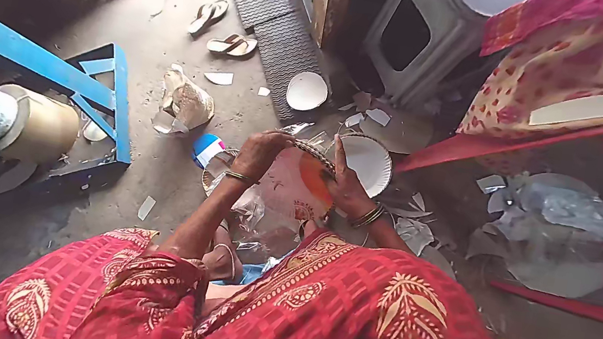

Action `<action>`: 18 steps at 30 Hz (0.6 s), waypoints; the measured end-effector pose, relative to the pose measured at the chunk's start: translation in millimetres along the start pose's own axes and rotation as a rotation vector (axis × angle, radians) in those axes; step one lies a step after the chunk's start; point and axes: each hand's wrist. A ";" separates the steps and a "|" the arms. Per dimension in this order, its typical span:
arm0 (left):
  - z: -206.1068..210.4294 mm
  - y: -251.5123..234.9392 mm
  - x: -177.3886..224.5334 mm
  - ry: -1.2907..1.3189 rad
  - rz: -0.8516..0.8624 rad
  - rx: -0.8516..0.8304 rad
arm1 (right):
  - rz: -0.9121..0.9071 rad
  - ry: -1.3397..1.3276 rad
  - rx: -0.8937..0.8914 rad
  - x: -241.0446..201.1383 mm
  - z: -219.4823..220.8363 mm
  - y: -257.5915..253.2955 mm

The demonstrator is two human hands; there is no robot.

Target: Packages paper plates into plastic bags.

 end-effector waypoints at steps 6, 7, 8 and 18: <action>19.1 0.1 49.3 -0.186 0.109 0.009 | -0.056 0.068 -0.066 -14.1 2.4 -4.9; 27.7 1.2 61.8 -0.173 0.176 0.041 | -0.088 0.063 -0.050 -14.1 2.9 -5.4; 36.7 1.4 69.9 -0.153 0.234 0.098 | -0.094 0.035 -0.025 -16.1 1.9 -4.8; 26.5 -1.0 85.2 0.277 0.296 0.204 | -0.194 0.058 0.020 -35.0 -21.2 -4.9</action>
Point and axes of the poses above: each hand's wrist, its own y-axis away from the middle knuckle, its own z-axis out of the palm, x = y × z, and after that the axes turned 3 degrees about z, right-handed
